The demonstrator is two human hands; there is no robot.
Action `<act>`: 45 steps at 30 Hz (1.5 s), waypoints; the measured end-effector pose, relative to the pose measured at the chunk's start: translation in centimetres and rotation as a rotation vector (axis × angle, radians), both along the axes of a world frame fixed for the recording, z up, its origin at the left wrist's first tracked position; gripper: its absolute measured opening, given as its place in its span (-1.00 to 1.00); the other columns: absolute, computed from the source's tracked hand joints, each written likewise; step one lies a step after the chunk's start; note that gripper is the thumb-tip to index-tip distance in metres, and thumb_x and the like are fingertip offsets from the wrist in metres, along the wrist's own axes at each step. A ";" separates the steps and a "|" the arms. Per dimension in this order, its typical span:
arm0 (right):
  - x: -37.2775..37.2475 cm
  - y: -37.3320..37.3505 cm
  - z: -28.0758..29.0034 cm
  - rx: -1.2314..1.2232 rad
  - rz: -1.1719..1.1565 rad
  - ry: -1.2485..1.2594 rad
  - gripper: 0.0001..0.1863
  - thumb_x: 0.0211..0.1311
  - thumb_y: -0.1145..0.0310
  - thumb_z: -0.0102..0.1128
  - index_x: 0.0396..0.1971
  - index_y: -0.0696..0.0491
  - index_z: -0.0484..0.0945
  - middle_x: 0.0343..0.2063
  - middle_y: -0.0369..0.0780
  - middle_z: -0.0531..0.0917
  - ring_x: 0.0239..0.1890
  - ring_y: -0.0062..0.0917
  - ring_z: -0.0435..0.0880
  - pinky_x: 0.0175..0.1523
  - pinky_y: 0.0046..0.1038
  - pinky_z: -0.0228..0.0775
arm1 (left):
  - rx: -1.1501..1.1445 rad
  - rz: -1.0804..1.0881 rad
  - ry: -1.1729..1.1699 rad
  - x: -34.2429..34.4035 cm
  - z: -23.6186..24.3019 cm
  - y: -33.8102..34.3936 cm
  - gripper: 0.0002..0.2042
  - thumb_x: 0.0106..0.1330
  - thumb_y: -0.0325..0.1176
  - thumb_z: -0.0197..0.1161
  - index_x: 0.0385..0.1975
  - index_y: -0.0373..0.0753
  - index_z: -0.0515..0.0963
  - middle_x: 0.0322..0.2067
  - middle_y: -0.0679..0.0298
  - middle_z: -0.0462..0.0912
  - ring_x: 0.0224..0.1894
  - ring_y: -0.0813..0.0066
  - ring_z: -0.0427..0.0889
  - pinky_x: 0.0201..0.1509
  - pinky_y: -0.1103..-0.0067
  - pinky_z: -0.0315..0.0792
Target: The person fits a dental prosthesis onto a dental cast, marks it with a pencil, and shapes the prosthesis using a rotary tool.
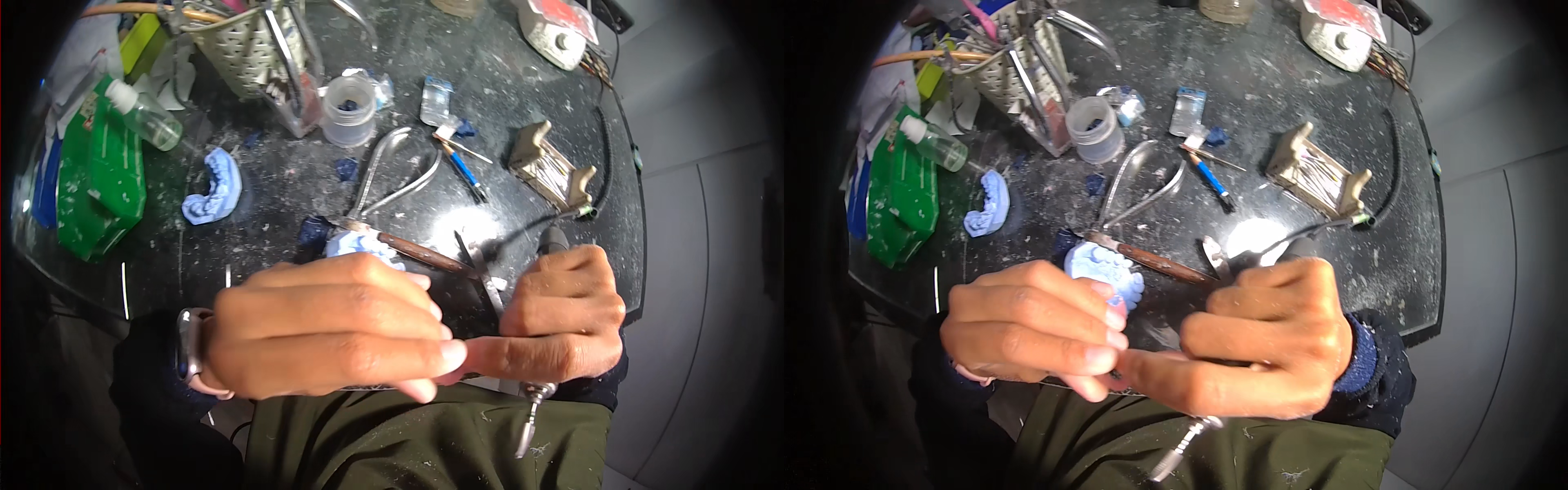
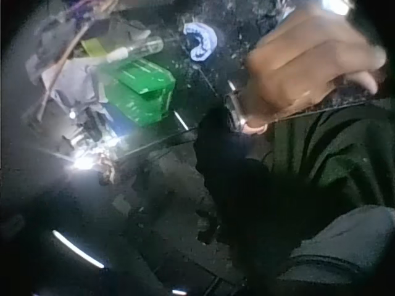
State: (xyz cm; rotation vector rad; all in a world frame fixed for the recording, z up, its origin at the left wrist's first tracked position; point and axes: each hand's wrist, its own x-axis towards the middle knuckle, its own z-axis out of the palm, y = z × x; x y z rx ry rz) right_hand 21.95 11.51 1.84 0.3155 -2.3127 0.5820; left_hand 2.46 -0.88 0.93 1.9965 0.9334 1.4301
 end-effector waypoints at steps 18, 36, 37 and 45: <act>-0.1 0.1 0.6 -0.053 -0.206 -0.052 -0.69 -0.22 0.41 0.50 -0.46 0.15 0.55 -0.81 -0.35 0.46 -0.82 -0.61 0.44 -0.71 -0.58 0.18 | -0.073 0.183 -0.199 0.5 -1.0 -0.1 -0.88 -0.03 -0.62 0.33 -0.47 -0.34 0.58 -0.48 0.15 0.65 -0.44 0.42 0.66 -0.38 0.58 0.51; -0.6 -1.3 -0.1 0.019 -0.539 -0.410 -0.46 -0.31 -0.02 0.52 -0.73 0.03 0.35 -0.82 -0.30 0.41 -0.79 -0.50 0.46 -0.67 -0.53 0.20 | 0.095 0.458 0.211 1.0 -1.5 -0.1 -0.80 -0.18 -0.65 0.31 -0.52 -0.32 0.50 -0.58 0.22 0.54 -0.63 0.50 0.44 -0.55 0.62 0.37; -0.6 -1.3 -0.2 0.017 -0.540 -0.411 -0.46 -0.31 -0.02 0.52 -0.73 0.03 0.35 -0.82 -0.30 0.41 -0.79 -0.50 0.46 -0.67 -0.53 0.20 | 0.094 0.457 0.210 1.1 -1.7 0.0 -0.80 -0.18 -0.65 0.31 -0.52 -0.32 0.50 -0.58 0.22 0.54 -0.63 0.50 0.44 -0.55 0.62 0.37; -0.5 -1.5 -0.4 0.040 -0.550 -0.409 -0.45 -0.29 -0.04 0.51 -0.74 0.04 0.33 -0.83 -0.30 0.38 -0.80 -0.51 0.43 -0.68 -0.51 0.18 | 0.155 0.399 0.213 1.0 -1.6 -0.2 -0.75 -0.18 -0.67 0.35 -0.48 -0.30 0.48 -0.45 0.16 0.54 -0.54 0.48 0.48 -0.50 0.63 0.39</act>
